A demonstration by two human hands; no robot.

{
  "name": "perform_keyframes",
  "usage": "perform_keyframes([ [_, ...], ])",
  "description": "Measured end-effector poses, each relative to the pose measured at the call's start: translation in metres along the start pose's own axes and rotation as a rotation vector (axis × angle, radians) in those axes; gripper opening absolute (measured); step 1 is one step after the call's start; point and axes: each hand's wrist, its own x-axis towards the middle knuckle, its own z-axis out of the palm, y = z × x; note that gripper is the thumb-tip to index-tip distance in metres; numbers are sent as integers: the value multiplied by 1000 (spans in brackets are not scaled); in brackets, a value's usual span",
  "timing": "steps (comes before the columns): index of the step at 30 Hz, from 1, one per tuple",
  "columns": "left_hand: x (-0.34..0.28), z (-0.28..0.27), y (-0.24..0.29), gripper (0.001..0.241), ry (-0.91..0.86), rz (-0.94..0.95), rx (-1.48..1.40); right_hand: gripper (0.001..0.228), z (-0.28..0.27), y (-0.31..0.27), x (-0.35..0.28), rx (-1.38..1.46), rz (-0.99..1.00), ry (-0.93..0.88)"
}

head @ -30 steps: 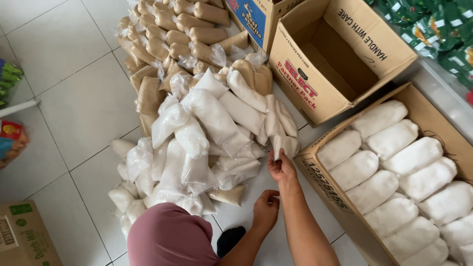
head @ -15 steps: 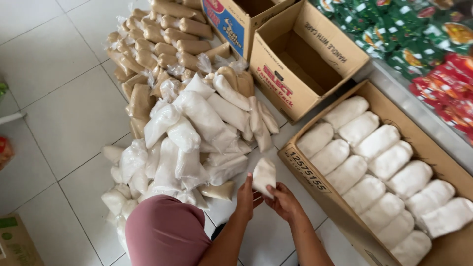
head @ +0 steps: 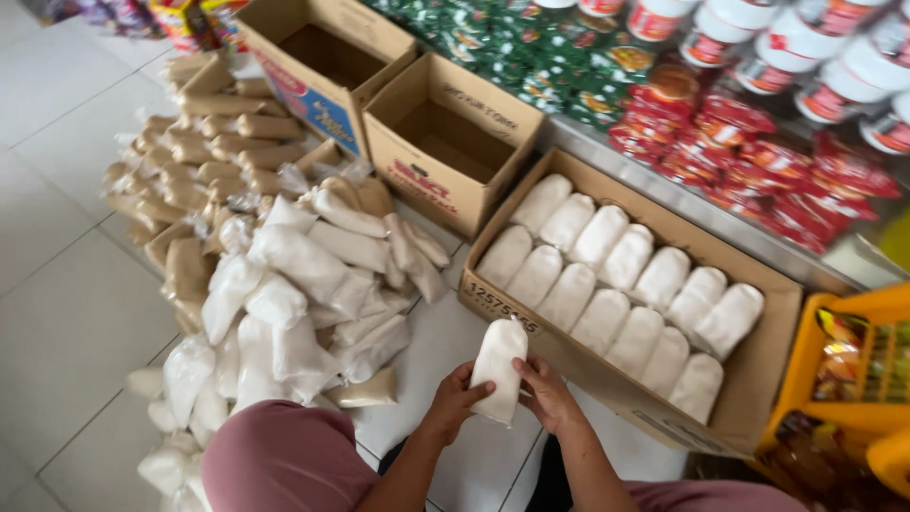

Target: Packing small white and brown bags of product into cardboard boxes on the floor of a shop.

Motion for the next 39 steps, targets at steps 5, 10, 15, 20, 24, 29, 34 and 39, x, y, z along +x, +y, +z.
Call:
perform_keyframes([
  [5,-6,21,-8,56,-168,32,190,78,-18,-10,-24,147,-140,64],
  [10,-3,36,-21,53,-315,32,280,70,-39,-3,-40,209,-192,224],
  [15,-5,58,-12,48,-348,120,480,65,-47,-10,-48,221,-281,266],
  [20,3,78,1,42,-352,191,573,76,-53,-53,-65,145,-287,204],
  [24,25,96,0,38,-342,301,541,102,-58,-125,-115,-385,-106,104],
  [29,46,179,34,39,-423,361,433,116,-97,-185,-139,-567,73,147],
  [34,85,252,26,52,-433,393,541,115,-161,-206,-132,-545,119,339],
  [39,150,287,-27,68,-341,456,999,101,-252,-167,-83,-398,82,407],
])
